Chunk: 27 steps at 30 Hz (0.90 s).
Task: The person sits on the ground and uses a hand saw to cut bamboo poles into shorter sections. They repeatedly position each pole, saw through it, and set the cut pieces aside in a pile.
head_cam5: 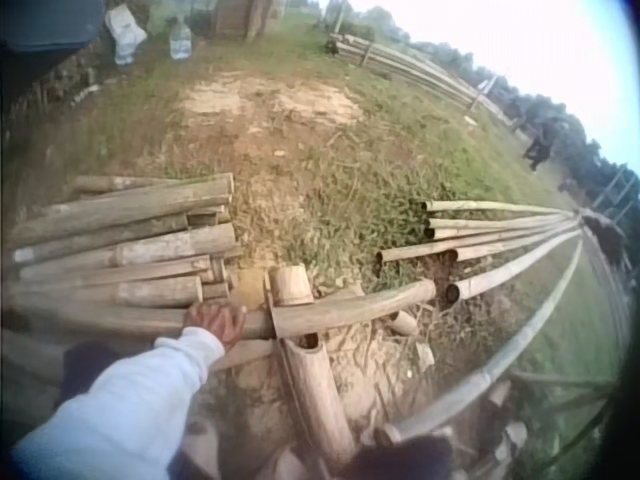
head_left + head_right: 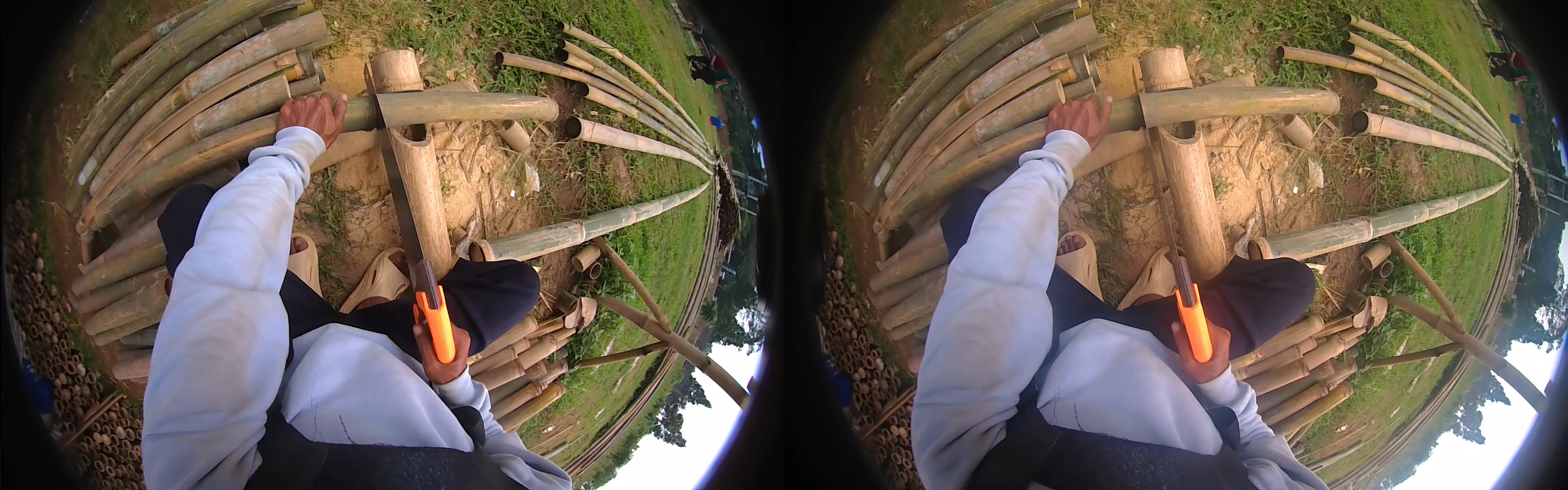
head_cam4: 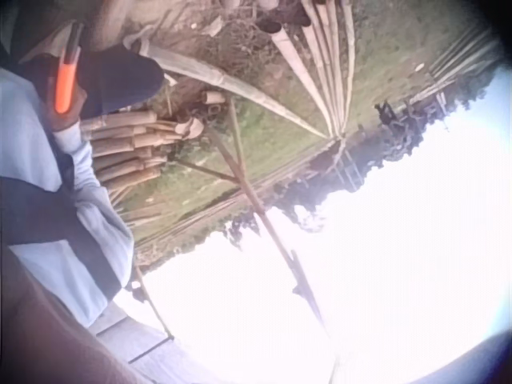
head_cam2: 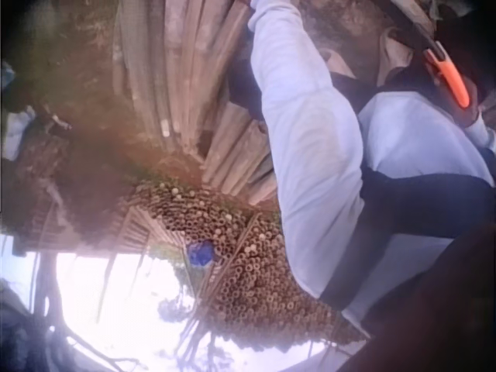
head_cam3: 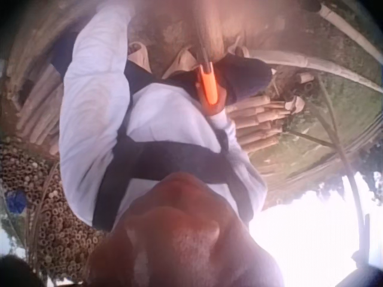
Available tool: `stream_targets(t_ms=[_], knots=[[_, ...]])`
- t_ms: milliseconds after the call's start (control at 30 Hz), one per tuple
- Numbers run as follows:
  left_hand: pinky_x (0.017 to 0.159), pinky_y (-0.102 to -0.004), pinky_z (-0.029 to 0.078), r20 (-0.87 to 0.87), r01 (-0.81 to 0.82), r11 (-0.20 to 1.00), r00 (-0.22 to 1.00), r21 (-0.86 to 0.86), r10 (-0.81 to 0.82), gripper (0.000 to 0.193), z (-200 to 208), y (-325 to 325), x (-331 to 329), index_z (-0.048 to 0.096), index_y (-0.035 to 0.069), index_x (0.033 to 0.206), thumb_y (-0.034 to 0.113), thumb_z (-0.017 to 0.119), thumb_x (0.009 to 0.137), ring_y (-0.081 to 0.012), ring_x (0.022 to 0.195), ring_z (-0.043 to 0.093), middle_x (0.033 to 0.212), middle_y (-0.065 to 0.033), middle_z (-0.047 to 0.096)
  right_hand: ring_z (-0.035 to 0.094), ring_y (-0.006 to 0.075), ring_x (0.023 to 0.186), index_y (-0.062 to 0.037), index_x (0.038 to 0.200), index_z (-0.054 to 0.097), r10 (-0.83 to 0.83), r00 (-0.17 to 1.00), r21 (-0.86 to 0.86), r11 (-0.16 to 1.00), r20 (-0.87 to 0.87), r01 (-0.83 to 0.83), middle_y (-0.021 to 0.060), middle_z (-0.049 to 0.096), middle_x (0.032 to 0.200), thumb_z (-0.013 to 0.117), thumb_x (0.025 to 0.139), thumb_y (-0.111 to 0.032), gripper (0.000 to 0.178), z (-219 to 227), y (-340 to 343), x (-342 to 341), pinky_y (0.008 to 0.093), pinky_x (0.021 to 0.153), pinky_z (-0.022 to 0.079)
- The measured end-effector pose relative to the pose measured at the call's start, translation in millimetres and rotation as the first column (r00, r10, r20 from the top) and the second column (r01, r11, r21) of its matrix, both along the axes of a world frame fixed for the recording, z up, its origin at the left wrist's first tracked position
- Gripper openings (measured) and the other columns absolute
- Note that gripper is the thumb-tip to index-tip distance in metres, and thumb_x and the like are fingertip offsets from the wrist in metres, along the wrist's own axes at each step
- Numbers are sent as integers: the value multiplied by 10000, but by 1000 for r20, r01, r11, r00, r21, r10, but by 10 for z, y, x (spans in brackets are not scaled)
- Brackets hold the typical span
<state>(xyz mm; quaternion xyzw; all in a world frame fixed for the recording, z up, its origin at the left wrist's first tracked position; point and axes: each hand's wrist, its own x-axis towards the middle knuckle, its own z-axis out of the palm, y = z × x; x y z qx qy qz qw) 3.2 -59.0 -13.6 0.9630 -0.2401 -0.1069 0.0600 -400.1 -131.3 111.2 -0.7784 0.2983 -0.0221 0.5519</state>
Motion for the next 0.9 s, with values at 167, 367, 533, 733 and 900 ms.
stream_targets(t_ms=[167,367,533,733,900], knots=[[931,-465,526,72,17,1000,997,-7,-17,562,-135,-17,-54,746,90,1023,485,349,1067,-363,941,725,949,-194,757,560,146,561,66,989,690,-14,997,-3,1000,73,14,81,593,655,721,908,-52,147,-149,-127,387,296,579,470],[903,-480,531,25,30,999,999,-14,-30,567,9,-118,3,750,83,981,487,361,1061,-380,892,727,889,-198,752,564,139,636,42,917,656,-70,966,27,997,247,66,91,608,680,732,931,-112,172,-726,-311,1540,326,615,476],[904,-474,532,23,-10,1000,1000,-8,10,537,-29,8,41,749,84,981,469,383,1058,-371,913,727,897,-196,754,595,142,622,54,1039,682,-51,999,116,992,-20,53,97,635,706,715,917,-56,167,-28,-66,262,292,620,493],[912,-470,530,64,16,999,998,-50,-13,543,-73,-67,-5,746,82,985,469,373,1057,-371,921,728,920,-195,757,591,162,579,41,956,697,-56,997,7,998,59,56,103,604,659,733,910,-80,134,-373,-238,798,311,588,481],[918,-467,528,-5,27,1000,1000,9,-27,534,34,-114,57,744,84,1022,478,385,1050,-370,915,730,922,-193,757,537,155,587,43,890,651,-48,985,51,998,164,40,81,594,652,730,935,-130,196,-644,-302,1477,341,574,453]])
